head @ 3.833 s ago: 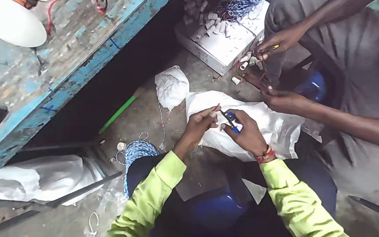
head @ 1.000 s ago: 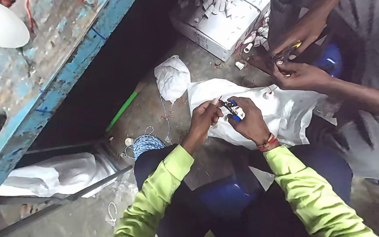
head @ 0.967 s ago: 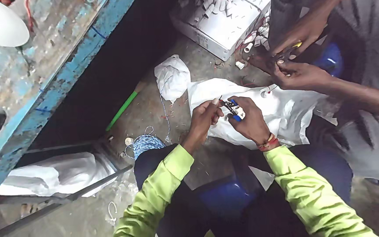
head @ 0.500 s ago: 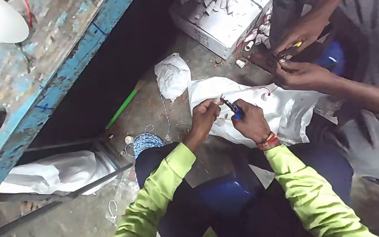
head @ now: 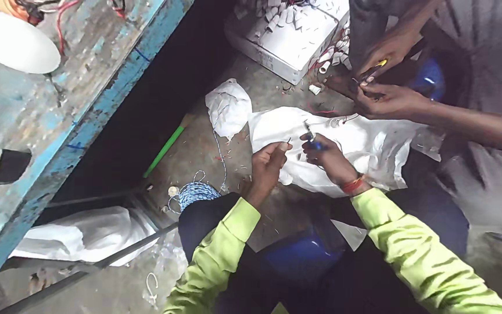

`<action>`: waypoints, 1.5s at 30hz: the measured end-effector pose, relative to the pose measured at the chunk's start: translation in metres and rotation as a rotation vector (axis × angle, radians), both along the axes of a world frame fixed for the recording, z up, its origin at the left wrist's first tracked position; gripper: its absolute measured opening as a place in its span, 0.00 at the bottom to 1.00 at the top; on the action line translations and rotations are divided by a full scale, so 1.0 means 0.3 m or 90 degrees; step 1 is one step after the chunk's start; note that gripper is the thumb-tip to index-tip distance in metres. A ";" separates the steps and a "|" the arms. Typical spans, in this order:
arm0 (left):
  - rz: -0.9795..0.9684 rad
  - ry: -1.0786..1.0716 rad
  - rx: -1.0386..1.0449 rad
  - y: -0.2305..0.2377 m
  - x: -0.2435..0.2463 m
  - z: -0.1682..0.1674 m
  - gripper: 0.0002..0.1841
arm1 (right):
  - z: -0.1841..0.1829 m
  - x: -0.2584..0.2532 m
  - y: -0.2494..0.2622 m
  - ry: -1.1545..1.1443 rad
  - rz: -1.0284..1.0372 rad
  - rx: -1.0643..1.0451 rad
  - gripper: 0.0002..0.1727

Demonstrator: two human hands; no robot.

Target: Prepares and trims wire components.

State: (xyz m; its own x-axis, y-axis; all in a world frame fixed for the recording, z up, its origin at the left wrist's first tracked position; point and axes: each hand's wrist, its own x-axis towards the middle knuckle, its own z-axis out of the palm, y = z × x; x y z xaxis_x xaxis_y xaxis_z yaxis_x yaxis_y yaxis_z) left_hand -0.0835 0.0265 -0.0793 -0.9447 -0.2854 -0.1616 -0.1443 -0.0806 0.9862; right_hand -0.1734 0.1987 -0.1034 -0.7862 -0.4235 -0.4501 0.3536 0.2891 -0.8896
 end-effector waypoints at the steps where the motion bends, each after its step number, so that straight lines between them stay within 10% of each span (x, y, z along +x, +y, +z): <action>1: -0.015 -0.003 -0.036 -0.004 0.002 0.010 0.12 | 0.000 0.021 -0.006 0.088 0.050 0.040 0.28; 13: -0.013 0.015 -0.255 0.000 -0.045 -0.029 0.13 | 0.017 -0.012 0.029 0.359 0.131 0.157 0.32; 45: -0.031 0.075 -0.277 0.012 -0.043 -0.055 0.14 | 0.031 0.005 0.034 0.362 0.194 0.207 0.33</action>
State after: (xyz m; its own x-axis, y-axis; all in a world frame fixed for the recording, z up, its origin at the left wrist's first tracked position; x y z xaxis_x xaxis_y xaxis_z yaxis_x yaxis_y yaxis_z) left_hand -0.0964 0.0302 -0.0958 -0.9634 -0.2580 0.0729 -0.0228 0.3499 0.9365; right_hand -0.1718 0.2089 -0.0940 -0.8047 -0.5752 -0.1470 -0.2771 0.5829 -0.7638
